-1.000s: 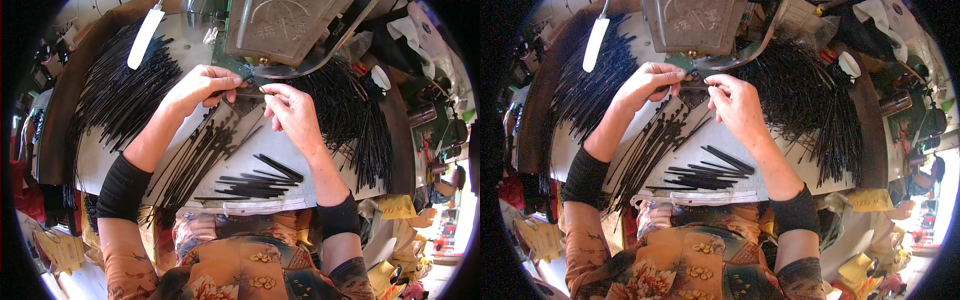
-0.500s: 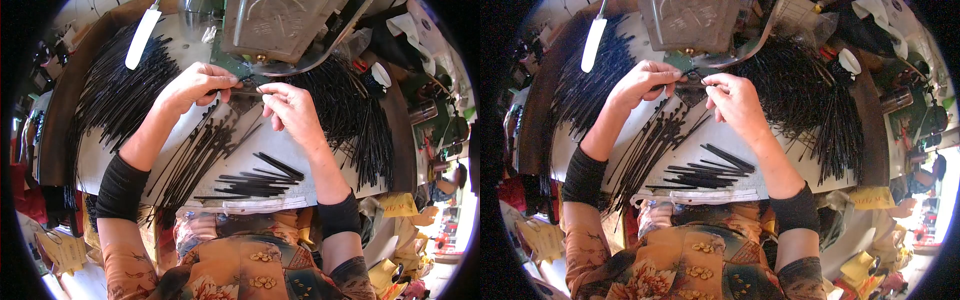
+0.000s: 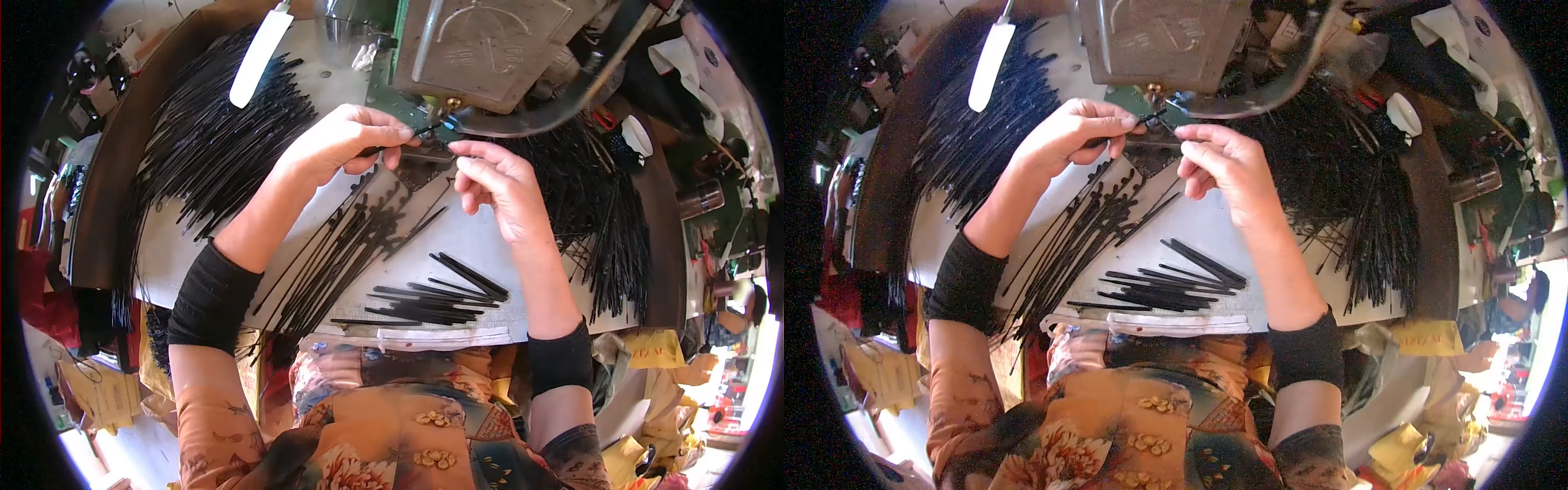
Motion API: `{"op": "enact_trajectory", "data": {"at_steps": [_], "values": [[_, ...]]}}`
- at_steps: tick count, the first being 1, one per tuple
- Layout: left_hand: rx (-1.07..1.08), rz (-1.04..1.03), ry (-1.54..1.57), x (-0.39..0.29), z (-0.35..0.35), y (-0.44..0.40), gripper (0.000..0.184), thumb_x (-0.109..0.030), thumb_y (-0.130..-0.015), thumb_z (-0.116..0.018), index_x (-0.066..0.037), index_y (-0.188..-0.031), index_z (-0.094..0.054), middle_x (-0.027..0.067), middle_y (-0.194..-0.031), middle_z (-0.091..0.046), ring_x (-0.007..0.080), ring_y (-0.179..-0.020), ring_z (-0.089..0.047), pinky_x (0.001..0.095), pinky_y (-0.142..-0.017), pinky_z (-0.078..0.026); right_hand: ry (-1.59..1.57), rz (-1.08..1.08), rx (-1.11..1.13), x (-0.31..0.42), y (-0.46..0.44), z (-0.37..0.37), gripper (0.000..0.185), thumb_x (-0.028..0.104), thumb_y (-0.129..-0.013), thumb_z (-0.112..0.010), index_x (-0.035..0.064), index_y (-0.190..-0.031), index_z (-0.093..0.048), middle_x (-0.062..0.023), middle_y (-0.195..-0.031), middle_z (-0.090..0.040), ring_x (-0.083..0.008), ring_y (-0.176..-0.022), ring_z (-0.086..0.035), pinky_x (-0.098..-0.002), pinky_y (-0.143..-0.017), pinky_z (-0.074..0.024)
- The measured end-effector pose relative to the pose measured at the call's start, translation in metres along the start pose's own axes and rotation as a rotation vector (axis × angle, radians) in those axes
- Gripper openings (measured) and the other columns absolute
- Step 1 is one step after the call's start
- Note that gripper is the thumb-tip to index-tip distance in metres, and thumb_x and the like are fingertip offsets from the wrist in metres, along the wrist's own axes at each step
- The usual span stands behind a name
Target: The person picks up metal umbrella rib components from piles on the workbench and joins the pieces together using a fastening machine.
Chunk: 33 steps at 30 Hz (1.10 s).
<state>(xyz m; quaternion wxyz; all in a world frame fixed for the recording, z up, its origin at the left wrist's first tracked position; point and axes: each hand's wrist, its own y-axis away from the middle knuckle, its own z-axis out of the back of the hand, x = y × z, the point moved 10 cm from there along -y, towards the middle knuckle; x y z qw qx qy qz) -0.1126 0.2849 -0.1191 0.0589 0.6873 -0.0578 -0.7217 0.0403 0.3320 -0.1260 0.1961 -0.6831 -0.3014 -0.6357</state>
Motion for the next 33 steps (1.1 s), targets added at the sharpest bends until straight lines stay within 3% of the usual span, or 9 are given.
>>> {"op": "enact_trajectory", "data": {"at_steps": [2,6,10,13,16,19,21,27,33], "values": [[-0.036,-0.02,0.033,0.0,-0.001,0.002,0.028,-0.023,-0.085,-0.06,0.002,-0.096,-0.064,0.0021,-0.061,-0.056,0.0015,-0.037,-0.03,0.0199,-0.034,-0.014,-0.128,0.007,0.038,-0.003,-0.005,0.006,0.028,0.015,-0.085,-0.06,-0.0026,-0.106,-0.058,-0.0081,-0.075,-0.062,-0.0125,-0.058,-0.061,-0.0221,-0.053,-0.0496],[-0.021,0.019,0.15,0.002,-0.022,0.016,0.023,-0.02,-0.081,-0.06,-0.002,-0.093,-0.068,0.0056,-0.069,-0.063,0.0051,-0.043,-0.041,0.0193,-0.04,-0.028,-0.523,0.065,-0.067,-0.012,-0.012,0.027,0.024,0.009,-0.085,-0.058,-0.0016,-0.107,-0.058,-0.0099,-0.082,-0.065,-0.0138,-0.067,-0.063,-0.0235,-0.059,-0.0539],[0.071,0.028,0.186,0.007,-0.049,0.021,0.031,-0.023,-0.084,-0.059,0.003,-0.099,-0.063,0.007,-0.072,-0.064,0.0082,-0.046,-0.049,0.0212,-0.041,-0.035,-0.522,0.062,-0.019,-0.02,-0.015,0.026,0.021,0.011,-0.088,-0.057,0.0006,-0.106,-0.058,-0.0081,-0.085,-0.063,-0.0144,-0.074,-0.063,-0.0246,-0.061,-0.0547],[0.094,-0.04,0.022,0.009,-0.045,0.025,0.03,-0.024,-0.084,-0.059,0.002,-0.097,-0.065,0.0071,-0.073,-0.066,0.0104,-0.052,-0.058,0.0221,-0.046,-0.044,-0.403,0.073,-0.138,-0.012,-0.006,0.018,0.017,0.011,-0.089,-0.055,0.0013,-0.102,-0.058,-0.0076,-0.087,-0.062,-0.0149,-0.075,-0.063,-0.0262,-0.062,-0.0553],[-0.039,-0.181,-0.479,-0.017,-0.011,0.044,0.026,-0.023,-0.084,-0.06,0.001,-0.093,-0.066,0.0082,-0.073,-0.066,0.0121,-0.058,-0.064,0.0244,-0.054,-0.05,-0.424,0.093,-0.117,-0.009,-0.009,0.019,0.015,0.011,-0.089,-0.053,0.0017,-0.1,-0.058,-0.0088,-0.09,-0.062,-0.0162,-0.077,-0.063,-0.0282,-0.064,-0.0563],[-0.396,-0.477,-0.972,-0.045,0.042,0.076,0.018,-0.019,-0.082,-0.061,-0.003,-0.088,-0.066,0.0114,-0.075,-0.066,0.0216,-0.064,-0.066,0.0293,-0.06,-0.051,-0.475,0.108,-0.059,-0.009,-0.013,0.027,0.016,0.012,-0.09,-0.051,0.0017,-0.102,-0.057,-0.0097,-0.09,-0.063,-0.0167,-0.079,-0.065,-0.0288,-0.066,-0.0574],[-0.583,-0.328,-1.178,-0.044,0.082,0.092,0.019,-0.021,-0.079,-0.061,-0.007,-0.091,-0.067,0.0091,-0.086,-0.066,0.0287,-0.08,-0.063,0.0356,-0.071,-0.05,-0.514,0.111,-0.084,-0.01,-0.012,0.029,0.016,0.012,-0.091,-0.051,0.002,-0.103,-0.057,-0.0098,-0.088,-0.064,-0.0161,-0.076,-0.065,-0.0281,-0.065,-0.0575],[-0.688,-0.191,-1.315,-0.022,0.121,0.103,0.017,-0.019,-0.075,-0.065,-0.005,-0.084,-0.062,0.0077,-0.082,-0.062,0.0292,-0.08,-0.061,0.0382,-0.069,-0.048,-0.545,0.109,-0.046,-0.014,-0.014,0.026,0.016,0.011,-0.091,-0.051,0.0022,-0.103,-0.057,-0.0086,-0.088,-0.064,-0.0158,-0.078,-0.065,-0.0278,-0.067,-0.0572],[-0.673,-0.261,-1.319,-0.029,0.107,0.101,0.015,-0.018,-0.076,-0.063,-0.005,-0.083,-0.061,0.0093,-0.08,-0.062,0.031,-0.076,-0.06,0.0394,-0.066,-0.047,-0.513,0.063,-0.078,-0.017,-0.014,0.028,0.018,0.013,-0.091,-0.052,0.0024,-0.105,-0.058,-0.0075,-0.087,-0.063,-0.0143,-0.073,-0.063,-0.0274,-0.066,-0.0544]]}}
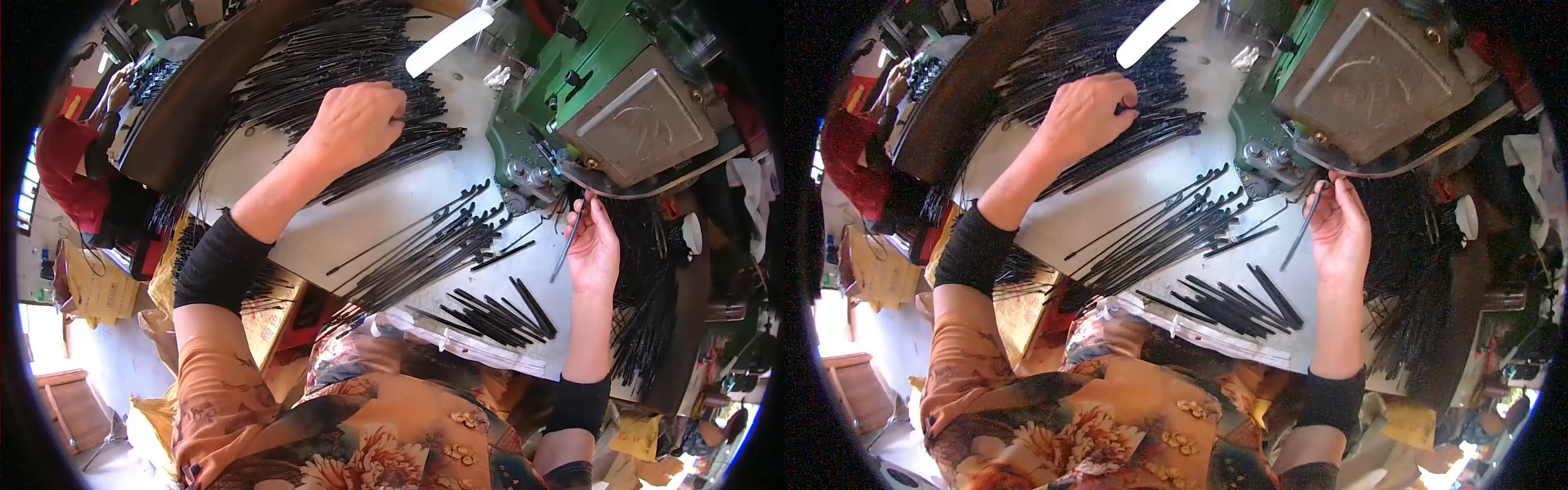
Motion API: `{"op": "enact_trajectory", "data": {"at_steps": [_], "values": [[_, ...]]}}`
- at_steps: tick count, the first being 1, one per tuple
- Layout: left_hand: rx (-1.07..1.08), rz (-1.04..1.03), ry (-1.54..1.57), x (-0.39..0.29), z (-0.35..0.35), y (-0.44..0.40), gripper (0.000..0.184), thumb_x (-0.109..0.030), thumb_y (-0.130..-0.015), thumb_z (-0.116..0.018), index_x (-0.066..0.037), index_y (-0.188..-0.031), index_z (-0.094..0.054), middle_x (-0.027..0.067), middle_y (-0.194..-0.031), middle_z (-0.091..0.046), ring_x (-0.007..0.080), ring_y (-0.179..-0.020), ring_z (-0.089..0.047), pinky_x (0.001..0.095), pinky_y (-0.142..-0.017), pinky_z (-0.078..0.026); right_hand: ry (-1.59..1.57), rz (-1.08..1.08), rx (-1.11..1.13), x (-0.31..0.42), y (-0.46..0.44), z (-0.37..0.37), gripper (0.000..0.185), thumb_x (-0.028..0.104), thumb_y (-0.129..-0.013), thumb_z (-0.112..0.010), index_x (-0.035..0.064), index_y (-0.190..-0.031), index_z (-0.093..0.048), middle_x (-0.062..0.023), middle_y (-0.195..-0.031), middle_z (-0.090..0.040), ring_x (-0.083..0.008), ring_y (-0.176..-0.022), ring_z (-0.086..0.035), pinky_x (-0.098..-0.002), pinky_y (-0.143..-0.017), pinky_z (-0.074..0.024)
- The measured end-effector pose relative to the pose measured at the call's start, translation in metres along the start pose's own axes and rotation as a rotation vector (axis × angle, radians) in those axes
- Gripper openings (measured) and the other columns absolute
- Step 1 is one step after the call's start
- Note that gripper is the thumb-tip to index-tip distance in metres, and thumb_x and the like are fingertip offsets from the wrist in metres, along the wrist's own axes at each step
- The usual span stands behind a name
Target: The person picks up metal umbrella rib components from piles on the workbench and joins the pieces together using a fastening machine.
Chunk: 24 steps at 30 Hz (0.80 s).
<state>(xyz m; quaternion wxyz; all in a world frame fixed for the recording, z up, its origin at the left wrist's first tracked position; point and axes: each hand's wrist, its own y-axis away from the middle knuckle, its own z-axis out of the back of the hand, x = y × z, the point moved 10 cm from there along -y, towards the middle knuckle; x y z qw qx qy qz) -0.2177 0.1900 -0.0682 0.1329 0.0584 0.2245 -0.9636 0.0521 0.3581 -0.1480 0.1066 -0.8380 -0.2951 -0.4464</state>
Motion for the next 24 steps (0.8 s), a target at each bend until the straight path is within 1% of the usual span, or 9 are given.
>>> {"op": "enact_trajectory", "data": {"at_steps": [3,4,6,9,10,13,14,18,24], "values": [[0.004,-0.06,0.031,-0.016,0.001,-0.002,0.013,-0.016,-0.077,-0.06,-0.004,-0.082,-0.061,0.0114,-0.076,-0.063,0.0316,-0.073,-0.061,0.0401,-0.063,-0.048,0.14,-0.102,0.053,-0.002,0.01,-0.018,0.021,0.017,-0.09,-0.053,0.0023,-0.104,-0.058,-0.0061,-0.082,-0.062,-0.0119,-0.065,-0.059,-0.0237,-0.057,-0.0486],[0.013,-0.09,0.028,-0.025,-0.001,-0.003,0.013,-0.016,-0.077,-0.06,-0.004,-0.083,-0.061,0.0119,-0.076,-0.063,0.0316,-0.073,-0.061,0.0398,-0.063,-0.048,0.257,-0.138,-0.002,-0.004,0.012,-0.02,0.023,0.02,-0.09,-0.053,0.0027,-0.105,-0.057,-0.0055,-0.078,-0.06,-0.0111,-0.06,-0.055,-0.0222,-0.052,-0.0434],[0.03,-0.16,0.028,-0.044,-0.006,-0.008,0.014,-0.015,-0.078,-0.059,-0.004,-0.085,-0.062,0.0131,-0.075,-0.064,0.0315,-0.072,-0.061,0.0392,-0.063,-0.048,0.387,-0.214,0.127,-0.012,0.016,-0.035,0.024,0.021,-0.089,-0.054,0.0034,-0.104,-0.056,-0.0063,-0.078,-0.061,-0.0122,-0.061,-0.058,-0.0227,-0.052,-0.0452],[-0.034,-0.281,0.248,-0.067,-0.01,-0.013,0.017,-0.017,-0.078,-0.06,-0.006,-0.09,-0.064,0.0136,-0.079,-0.064,0.0321,-0.073,-0.061,0.039,-0.064,-0.049,0.558,-0.338,0.249,-0.023,0.026,-0.059,0.024,0.021,-0.089,-0.052,0.0018,-0.104,-0.055,-0.0052,-0.076,-0.061,-0.0116,-0.057,-0.058,-0.0212,-0.051,-0.046],[0.018,-0.286,0.334,-0.072,-0.02,-0.018,0.023,-0.017,-0.08,-0.06,-0.004,-0.099,-0.064,0.0122,-0.078,-0.066,0.0255,-0.064,-0.063,0.0333,-0.06,-0.049,0.601,-0.331,0.274,-0.024,0.027,-0.065,0.025,0.021,-0.089,-0.052,0.0014,-0.104,-0.054,-0.0055,-0.073,-0.06,-0.0112,-0.055,-0.057,-0.0206,-0.048,-0.0442],[0.466,0.031,0.941,-0.083,-0.068,-0.024,0.028,-0.016,-0.083,-0.059,0.0,-0.105,-0.061,0.0083,-0.075,-0.065,0.014,-0.058,-0.06,0.0257,-0.054,-0.047,0.712,-0.288,0.35,-0.029,0.029,-0.076,0.026,0.022,-0.091,-0.049,0.0017,-0.106,-0.054,-0.0055,-0.071,-0.059,-0.0097,-0.052,-0.055,-0.0183,-0.045,-0.0414],[0.533,0.025,1.033,-0.095,-0.067,-0.023,0.033,-0.016,-0.086,-0.057,0.003,-0.113,-0.056,0.0051,-0.076,-0.063,0.0065,-0.057,-0.055,0.0199,-0.051,-0.043,0.734,-0.277,0.367,-0.03,0.03,-0.079,0.026,0.022,-0.091,-0.048,0.0015,-0.107,-0.053,-0.0052,-0.072,-0.059,-0.0092,-0.052,-0.056,-0.0179,-0.046,-0.0413],[0.643,0.123,1.341,-0.113,-0.087,-0.015,0.036,-0.019,-0.087,-0.057,-0.001,-0.119,-0.054,0.0035,-0.079,-0.063,0.007,-0.054,-0.053,0.0187,-0.049,-0.041,0.736,-0.257,0.396,-0.038,0.028,-0.077,0.026,0.018,-0.092,-0.045,-0.0003,-0.109,-0.053,-0.0054,-0.074,-0.059,-0.0096,-0.051,-0.057,-0.0182,-0.045,-0.0425],[0.584,0.195,1.429,-0.114,-0.088,-0.021,0.035,-0.018,-0.086,-0.059,-0.004,-0.118,-0.056,0.0035,-0.082,-0.062,0.0076,-0.053,-0.052,0.018,-0.049,-0.04,0.73,-0.183,0.368,-0.028,0.025,-0.074,0.025,0.016,-0.092,-0.045,-0.002,-0.109,-0.053,-0.0065,-0.074,-0.06,-0.0106,-0.049,-0.057,-0.0194,-0.043,-0.0421]]}}
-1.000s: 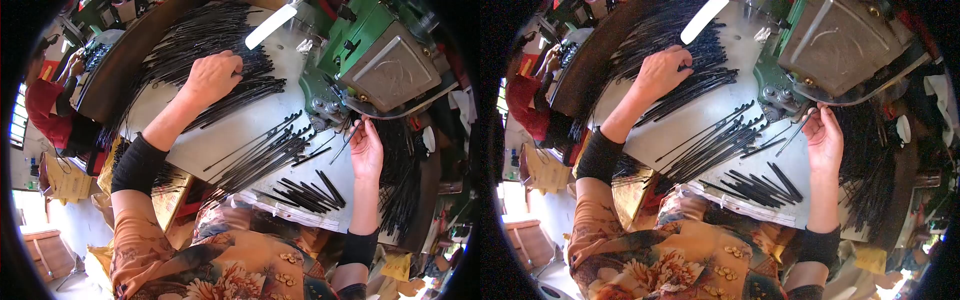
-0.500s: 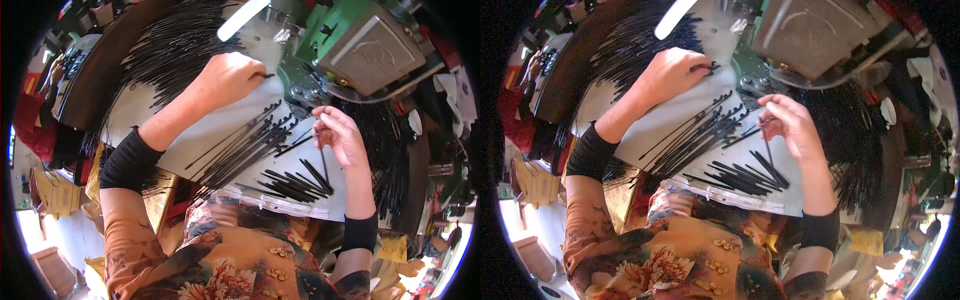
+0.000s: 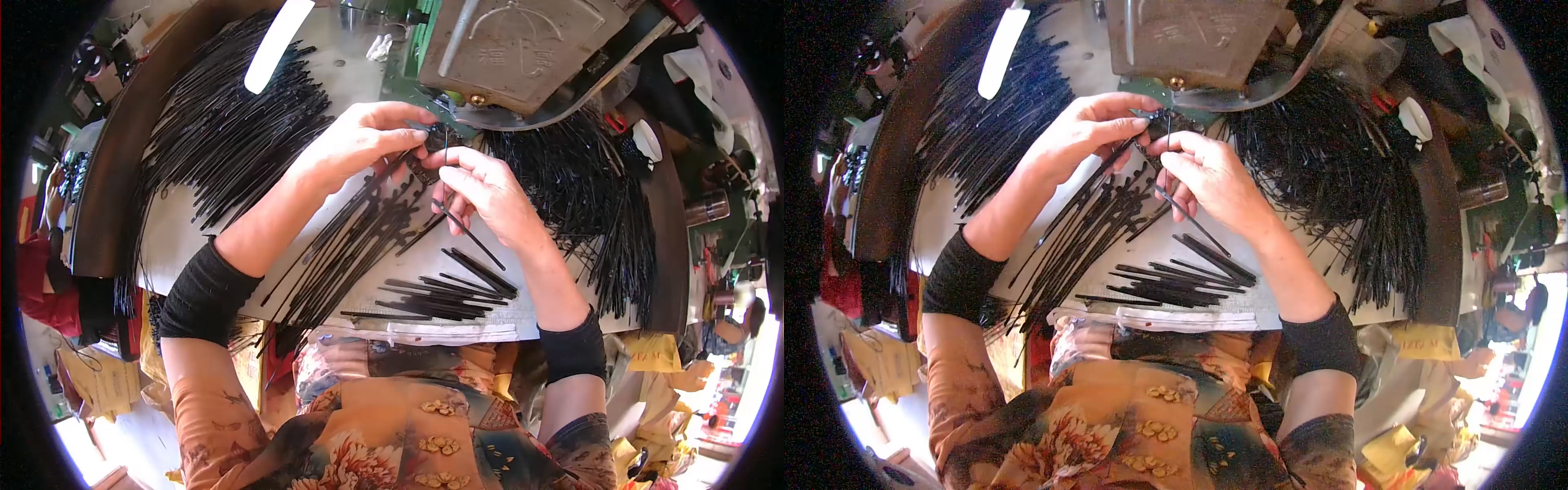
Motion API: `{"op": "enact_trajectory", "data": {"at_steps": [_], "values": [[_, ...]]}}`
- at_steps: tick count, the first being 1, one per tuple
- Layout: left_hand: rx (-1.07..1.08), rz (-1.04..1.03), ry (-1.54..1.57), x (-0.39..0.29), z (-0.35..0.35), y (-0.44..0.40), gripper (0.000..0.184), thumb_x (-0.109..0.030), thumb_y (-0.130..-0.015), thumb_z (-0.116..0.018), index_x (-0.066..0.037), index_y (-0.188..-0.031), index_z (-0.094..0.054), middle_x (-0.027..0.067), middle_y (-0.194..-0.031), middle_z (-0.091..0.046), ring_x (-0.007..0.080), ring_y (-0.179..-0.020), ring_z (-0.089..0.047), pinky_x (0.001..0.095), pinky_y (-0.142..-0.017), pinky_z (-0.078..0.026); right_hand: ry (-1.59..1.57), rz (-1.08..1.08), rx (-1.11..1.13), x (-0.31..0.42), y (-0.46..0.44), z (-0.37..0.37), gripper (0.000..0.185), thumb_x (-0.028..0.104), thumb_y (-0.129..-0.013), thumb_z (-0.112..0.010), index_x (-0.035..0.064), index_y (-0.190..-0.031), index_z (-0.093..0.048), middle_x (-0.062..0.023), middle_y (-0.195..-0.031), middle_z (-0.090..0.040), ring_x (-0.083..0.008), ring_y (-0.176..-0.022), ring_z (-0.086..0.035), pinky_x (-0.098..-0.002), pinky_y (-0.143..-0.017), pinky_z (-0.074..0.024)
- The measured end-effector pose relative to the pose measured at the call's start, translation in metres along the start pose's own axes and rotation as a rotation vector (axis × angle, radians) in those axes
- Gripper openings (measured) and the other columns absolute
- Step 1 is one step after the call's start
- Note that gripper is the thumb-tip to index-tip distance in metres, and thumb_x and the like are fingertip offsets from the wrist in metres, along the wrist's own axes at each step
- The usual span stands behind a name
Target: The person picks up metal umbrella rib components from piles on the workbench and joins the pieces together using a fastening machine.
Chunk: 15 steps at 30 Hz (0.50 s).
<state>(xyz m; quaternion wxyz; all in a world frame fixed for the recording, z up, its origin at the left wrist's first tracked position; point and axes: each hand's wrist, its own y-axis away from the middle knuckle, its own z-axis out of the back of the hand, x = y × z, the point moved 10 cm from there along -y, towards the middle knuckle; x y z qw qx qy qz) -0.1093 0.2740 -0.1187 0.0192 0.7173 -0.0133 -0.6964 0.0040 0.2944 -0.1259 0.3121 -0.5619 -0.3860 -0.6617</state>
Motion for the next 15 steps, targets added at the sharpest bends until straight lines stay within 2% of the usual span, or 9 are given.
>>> {"op": "enact_trajectory", "data": {"at_steps": [8,11,15], "values": [[-0.022,-0.022,0.039,-0.0031,-0.0068,-0.0058,0.034,-0.018,-0.086,-0.06,-0.004,-0.116,-0.057,0.0037,-0.081,-0.061,0.0067,-0.053,-0.053,0.0172,-0.047,-0.038,0.006,0.009,-0.046,0.0021,0.0012,0.008,0.026,0.015,-0.092,-0.044,-0.0023,-0.109,-0.053,-0.0074,-0.072,-0.06,-0.0108,-0.047,-0.056,-0.0197,-0.042,-0.0414],[-0.03,-0.027,0.029,-0.0034,-0.0071,-0.0066,0.034,-0.018,-0.086,-0.06,-0.003,-0.116,-0.057,0.0038,-0.081,-0.061,0.0067,-0.053,-0.052,0.0172,-0.047,-0.038,0.01,0.004,-0.045,-0.0003,0.0007,0.0091,0.027,0.019,-0.093,-0.045,0.0,-0.111,-0.053,-0.0076,-0.073,-0.058,-0.0087,-0.048,-0.054,-0.0191,-0.043,-0.0406],[-0.032,-0.015,-0.001,-0.0034,-0.0073,-0.0054,0.034,-0.017,-0.086,-0.06,-0.003,-0.116,-0.057,0.0039,-0.08,-0.061,0.0068,-0.052,-0.052,0.0176,-0.045,-0.038,0.073,0.001,-0.057,0.0004,0.0015,0.0101,0.025,0.016,-0.092,-0.045,-0.001,-0.109,-0.054,-0.0075,-0.072,-0.059,-0.0088,-0.047,-0.054,-0.0193,-0.042,-0.0407]]}}
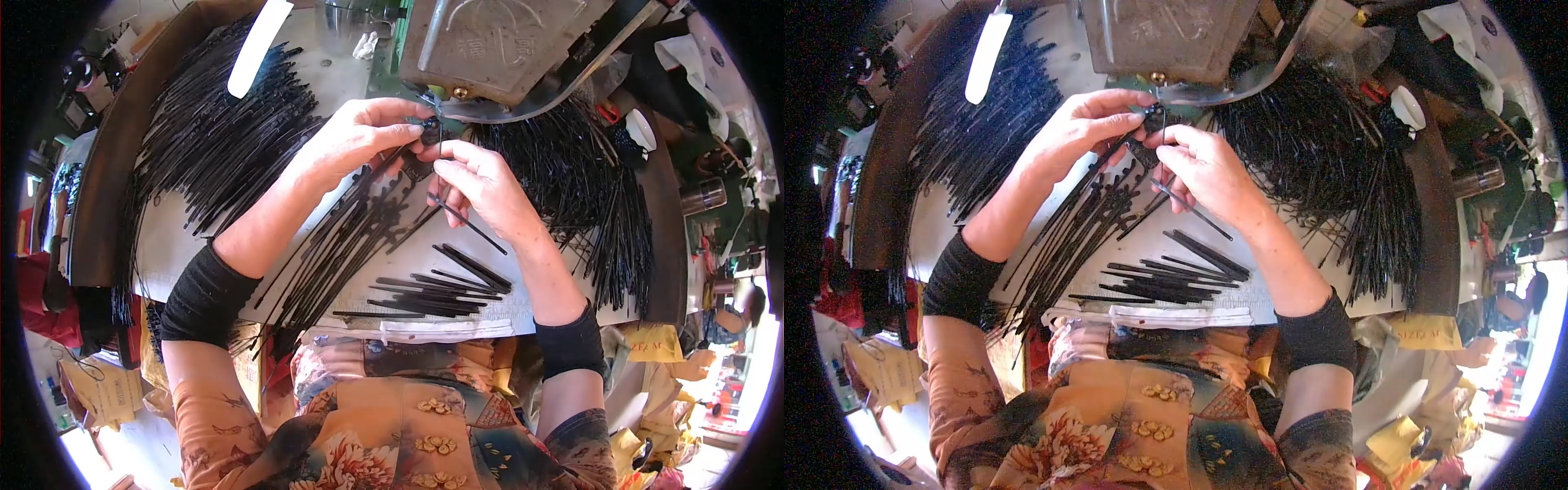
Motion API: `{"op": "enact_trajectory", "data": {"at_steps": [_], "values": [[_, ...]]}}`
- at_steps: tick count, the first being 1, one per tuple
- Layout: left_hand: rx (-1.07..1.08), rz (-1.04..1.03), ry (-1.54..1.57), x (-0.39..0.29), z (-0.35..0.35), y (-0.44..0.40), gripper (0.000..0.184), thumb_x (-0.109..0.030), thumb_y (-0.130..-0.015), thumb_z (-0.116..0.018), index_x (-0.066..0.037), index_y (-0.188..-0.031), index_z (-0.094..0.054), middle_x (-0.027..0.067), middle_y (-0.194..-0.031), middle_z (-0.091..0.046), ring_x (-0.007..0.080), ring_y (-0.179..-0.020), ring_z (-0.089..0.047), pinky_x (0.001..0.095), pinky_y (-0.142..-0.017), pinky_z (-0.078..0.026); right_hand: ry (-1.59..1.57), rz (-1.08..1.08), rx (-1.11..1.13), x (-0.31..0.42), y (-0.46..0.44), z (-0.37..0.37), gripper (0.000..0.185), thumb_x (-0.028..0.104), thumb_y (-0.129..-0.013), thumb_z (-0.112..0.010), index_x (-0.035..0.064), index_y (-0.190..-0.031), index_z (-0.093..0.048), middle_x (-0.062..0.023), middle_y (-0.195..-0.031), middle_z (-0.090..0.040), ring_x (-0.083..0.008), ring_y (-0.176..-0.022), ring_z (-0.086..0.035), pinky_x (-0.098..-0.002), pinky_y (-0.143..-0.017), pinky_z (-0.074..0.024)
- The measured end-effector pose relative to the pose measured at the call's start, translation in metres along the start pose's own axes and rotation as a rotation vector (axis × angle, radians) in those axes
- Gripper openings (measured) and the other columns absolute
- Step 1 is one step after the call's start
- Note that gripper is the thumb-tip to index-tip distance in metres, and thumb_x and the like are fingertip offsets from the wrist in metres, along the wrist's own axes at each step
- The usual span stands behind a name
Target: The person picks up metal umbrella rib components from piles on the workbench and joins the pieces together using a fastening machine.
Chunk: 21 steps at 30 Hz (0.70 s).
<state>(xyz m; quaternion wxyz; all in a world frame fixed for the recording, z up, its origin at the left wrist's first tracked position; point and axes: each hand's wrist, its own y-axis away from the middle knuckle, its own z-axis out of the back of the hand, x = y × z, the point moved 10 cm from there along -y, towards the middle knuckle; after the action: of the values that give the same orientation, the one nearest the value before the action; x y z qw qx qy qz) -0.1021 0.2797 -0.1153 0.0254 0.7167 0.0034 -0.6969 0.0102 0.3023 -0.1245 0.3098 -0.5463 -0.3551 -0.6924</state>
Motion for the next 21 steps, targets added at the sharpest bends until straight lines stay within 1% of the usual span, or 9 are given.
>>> {"op": "enact_trajectory", "data": {"at_steps": [2,5,8,11,15,21], "values": [[-0.003,0.01,-0.015,-0.0003,0.0001,0.0001,0.034,-0.017,-0.086,-0.059,-0.002,-0.116,-0.056,0.0042,-0.08,-0.06,0.007,-0.051,-0.051,0.0179,-0.045,-0.038,0.026,0.007,-0.016,0.0014,0.0008,0.0005,0.024,0.013,-0.092,-0.044,-0.0025,-0.108,-0.054,-0.0076,-0.071,-0.06,-0.0098,-0.046,-0.055,-0.0205,-0.042,-0.0418],[0.004,-0.002,-0.009,0.0012,0.002,-0.0021,0.033,-0.016,-0.086,-0.059,-0.001,-0.116,-0.056,0.0046,-0.081,-0.06,0.007,-0.051,-0.05,0.0182,-0.044,-0.039,0.058,0.001,-0.028,0.0023,-0.0012,0.0011,0.024,0.012,-0.092,-0.045,-0.0031,-0.108,-0.054,-0.0078,-0.07,-0.06,-0.0096,-0.046,-0.055,-0.0211,-0.042,-0.0419],[0.005,0.004,-0.023,-0.0002,0.0022,-0.0012,0.033,-0.016,-0.086,-0.059,-0.001,-0.116,-0.056,0.0051,-0.081,-0.059,0.0069,-0.05,-0.05,0.0183,-0.043,-0.039,0.061,-0.004,-0.014,0.0006,-0.0021,-0.0006,0.024,0.013,-0.092,-0.045,-0.0012,-0.109,-0.054,-0.0068,-0.072,-0.059,-0.0073,-0.045,-0.053,-0.0188,-0.043,-0.0414],[0.001,0.019,-0.021,-0.0006,0.0018,-0.0002,0.033,-0.016,-0.086,-0.059,-0.001,-0.116,-0.057,0.0051,-0.081,-0.059,0.0068,-0.05,-0.05,0.0185,-0.043,-0.039,0.063,0.024,-0.034,0.0009,-0.001,0.0016,0.024,0.013,-0.092,-0.045,-0.0035,-0.106,-0.055,-0.0076,-0.069,-0.06,-0.0097,-0.046,-0.055,-0.0218,-0.041,-0.0414],[-0.007,0.021,-0.041,-0.0033,0.0013,0.0001,0.033,-0.016,-0.086,-0.059,-0.002,-0.117,-0.057,0.0048,-0.08,-0.06,0.0069,-0.049,-0.049,0.0185,-0.043,-0.038,-0.001,0.046,-0.019,-0.0008,-0.0017,0.0011,0.024,0.013,-0.092,-0.046,-0.0033,-0.107,-0.055,-0.008,-0.07,-0.06,-0.0099,-0.046,-0.055,-0.0217,-0.041,-0.0409],[0.027,0.016,0.07,0.0038,0.0017,-0.0016,0.033,-0.016,-0.086,-0.059,-0.002,-0.116,-0.057,0.0048,-0.08,-0.061,0.0059,-0.048,-0.048,0.0175,-0.043,-0.038,-0.072,0.029,-0.054,0.0001,0.0011,-0.0024,0.027,0.014,-0.091,-0.045,-0.0041,-0.109,-0.055,-0.0094,-0.071,-0.061,-0.0102,-0.045,-0.054,-0.0217,-0.041,-0.0408]]}}
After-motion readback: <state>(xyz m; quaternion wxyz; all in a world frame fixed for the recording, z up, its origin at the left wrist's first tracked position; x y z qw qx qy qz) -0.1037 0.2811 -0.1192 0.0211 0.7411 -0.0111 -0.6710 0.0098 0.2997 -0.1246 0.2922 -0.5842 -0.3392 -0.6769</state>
